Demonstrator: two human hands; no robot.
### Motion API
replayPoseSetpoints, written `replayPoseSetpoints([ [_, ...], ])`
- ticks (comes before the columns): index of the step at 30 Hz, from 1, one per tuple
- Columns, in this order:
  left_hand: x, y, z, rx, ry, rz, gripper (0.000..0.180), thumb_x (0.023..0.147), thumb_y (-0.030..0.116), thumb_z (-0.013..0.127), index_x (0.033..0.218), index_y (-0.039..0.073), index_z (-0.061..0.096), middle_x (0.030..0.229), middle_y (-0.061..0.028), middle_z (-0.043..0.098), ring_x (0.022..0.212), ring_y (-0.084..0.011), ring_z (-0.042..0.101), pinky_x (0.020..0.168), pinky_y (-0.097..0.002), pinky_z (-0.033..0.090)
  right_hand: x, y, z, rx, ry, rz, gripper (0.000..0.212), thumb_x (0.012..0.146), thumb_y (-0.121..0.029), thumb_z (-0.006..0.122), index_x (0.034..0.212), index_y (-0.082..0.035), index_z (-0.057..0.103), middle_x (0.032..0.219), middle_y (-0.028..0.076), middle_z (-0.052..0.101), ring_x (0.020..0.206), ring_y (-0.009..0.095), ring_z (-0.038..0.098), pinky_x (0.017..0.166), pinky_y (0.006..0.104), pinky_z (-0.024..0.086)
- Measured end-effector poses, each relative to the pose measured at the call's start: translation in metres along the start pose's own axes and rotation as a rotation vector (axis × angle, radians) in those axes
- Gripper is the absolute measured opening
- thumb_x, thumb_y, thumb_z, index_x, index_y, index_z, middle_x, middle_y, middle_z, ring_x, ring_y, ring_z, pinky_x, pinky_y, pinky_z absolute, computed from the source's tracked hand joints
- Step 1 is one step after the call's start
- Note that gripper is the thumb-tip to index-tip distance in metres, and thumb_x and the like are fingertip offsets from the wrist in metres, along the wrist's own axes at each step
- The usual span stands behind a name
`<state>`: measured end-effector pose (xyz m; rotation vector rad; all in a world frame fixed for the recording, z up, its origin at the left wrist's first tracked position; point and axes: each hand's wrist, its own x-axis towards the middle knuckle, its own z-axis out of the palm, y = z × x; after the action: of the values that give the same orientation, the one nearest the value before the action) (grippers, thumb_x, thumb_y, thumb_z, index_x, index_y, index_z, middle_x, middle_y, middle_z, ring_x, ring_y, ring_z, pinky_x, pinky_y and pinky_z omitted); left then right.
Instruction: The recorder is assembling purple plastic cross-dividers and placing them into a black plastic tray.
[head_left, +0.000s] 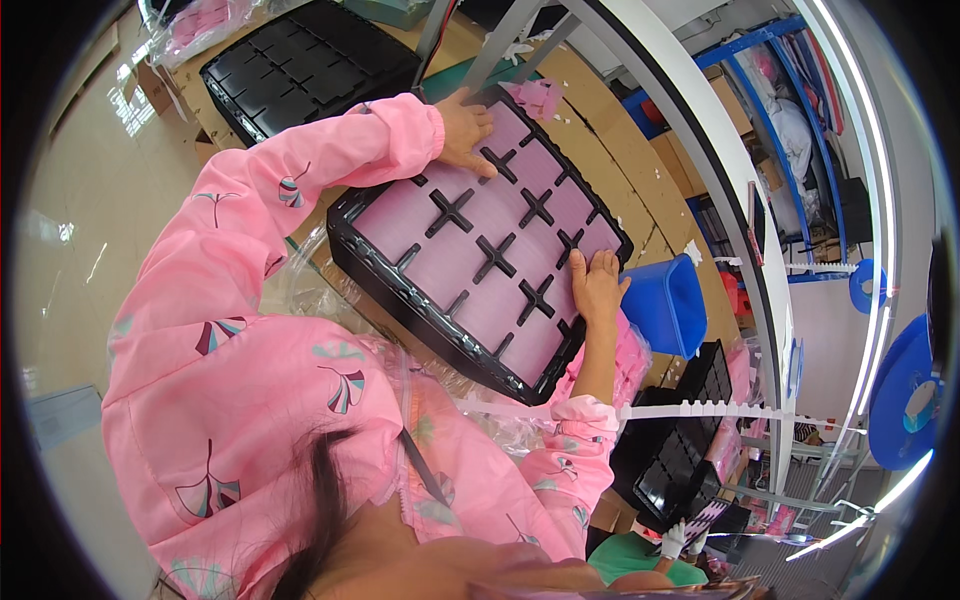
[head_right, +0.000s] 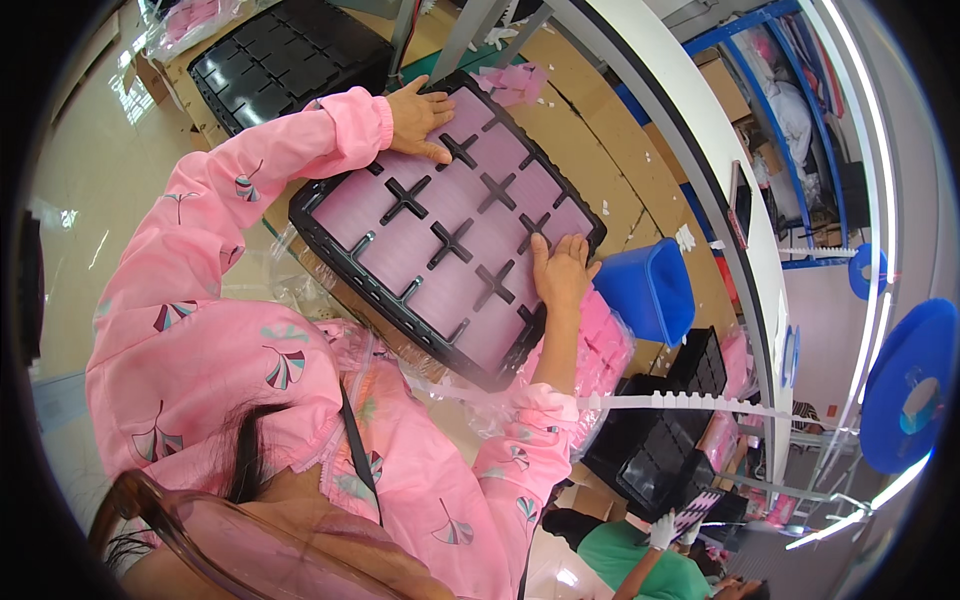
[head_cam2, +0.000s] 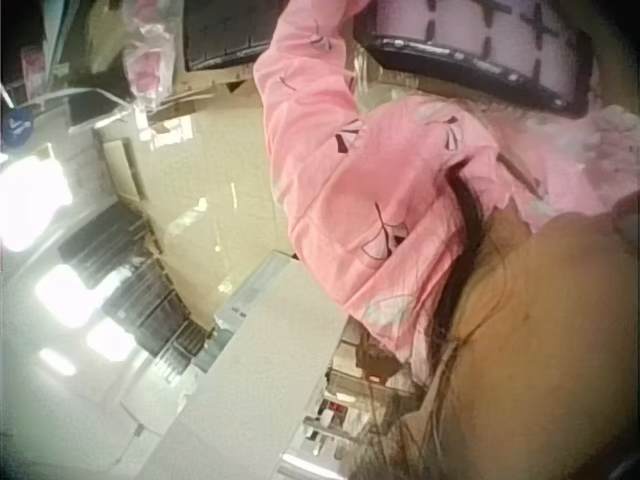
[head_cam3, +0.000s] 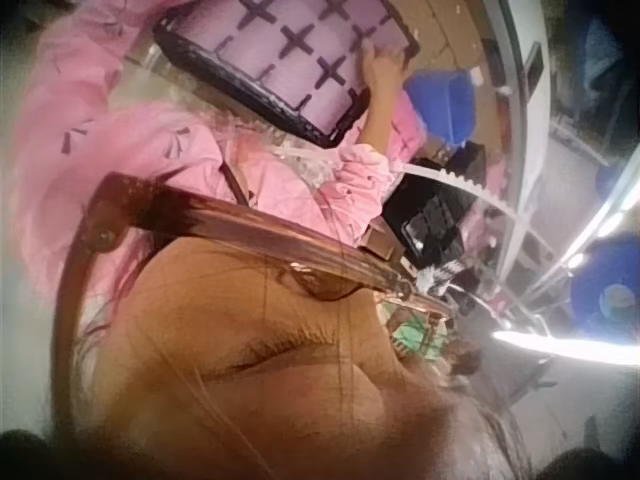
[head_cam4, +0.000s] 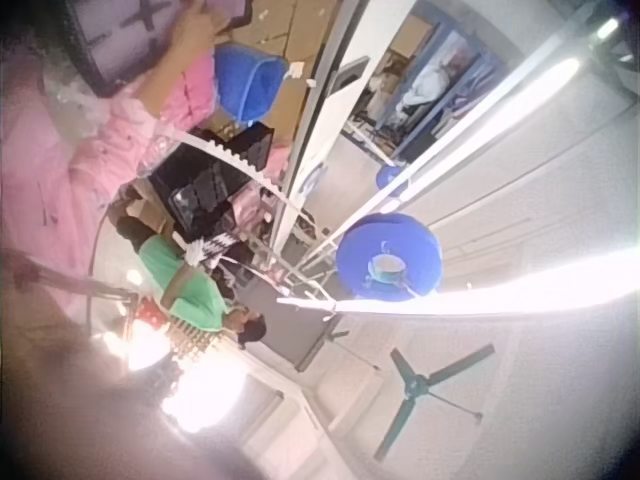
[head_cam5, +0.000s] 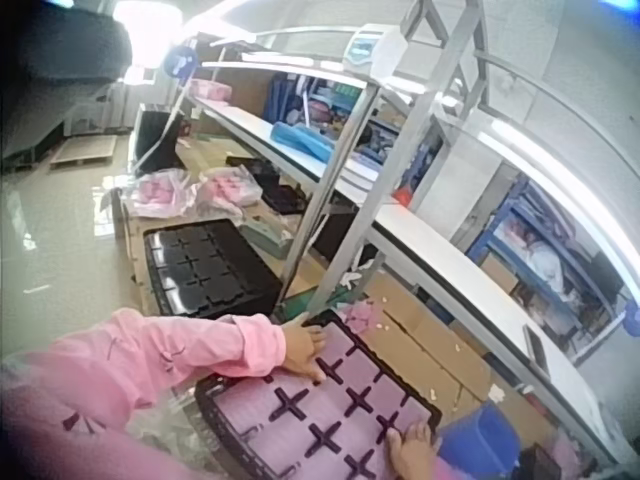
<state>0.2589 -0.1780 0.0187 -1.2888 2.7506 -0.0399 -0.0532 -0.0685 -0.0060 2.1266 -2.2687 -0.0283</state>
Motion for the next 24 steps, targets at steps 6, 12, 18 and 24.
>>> replayPoseSetpoints([
  [6,0.007,0.001,0.006,0.058,0.096,0.041,0.081,0.077,0.067,0.030,0.089,-0.007,0.061,0.098,-0.0189,0.056,0.098,-0.0289,0.049,0.094,-0.0418,0.026,-0.001,-0.009,-0.017,-0.144,0.044,-0.118,0.072,0.083,-0.057,0.030,0.104,0.007,0.054,0.115,0.021,0.050,0.114,0.031,0.041,0.096,0.0524,0.024],
  [12,0.024,-0.003,0.022,-0.142,0.145,0.120,0.083,0.076,0.066,0.036,0.104,-0.011,0.052,0.112,-0.0234,0.048,0.107,-0.0329,0.044,0.096,-0.0383,0.029,0.028,-0.004,-0.003,-0.145,-0.098,-0.119,0.071,0.084,-0.056,0.032,0.101,0.009,0.054,0.112,0.024,0.051,0.110,0.034,0.044,0.092,0.0490,0.031],
  [18,0.037,0.000,0.026,-0.175,0.134,0.023,0.094,0.074,0.070,0.031,0.129,-0.006,0.028,0.137,-0.0206,0.022,0.129,-0.0307,0.017,0.105,-0.0365,0.014,0.035,0.001,0.019,0.005,0.094,-0.043,0.078,0.085,-0.058,0.024,0.124,0.009,0.034,0.132,0.026,0.028,0.125,0.035,0.024,0.099,0.0444,0.022],
  [24,0.039,-0.003,0.028,-0.129,0.169,0.009,0.096,0.073,0.073,0.029,0.130,-0.005,0.027,0.138,-0.0195,0.022,0.130,-0.0305,0.016,0.105,-0.0368,0.012,0.039,-0.001,0.020,0.031,0.105,-0.025,0.080,0.084,-0.059,0.025,0.124,0.010,0.034,0.133,0.026,0.028,0.126,0.035,0.024,0.100,0.0439,0.020],
])
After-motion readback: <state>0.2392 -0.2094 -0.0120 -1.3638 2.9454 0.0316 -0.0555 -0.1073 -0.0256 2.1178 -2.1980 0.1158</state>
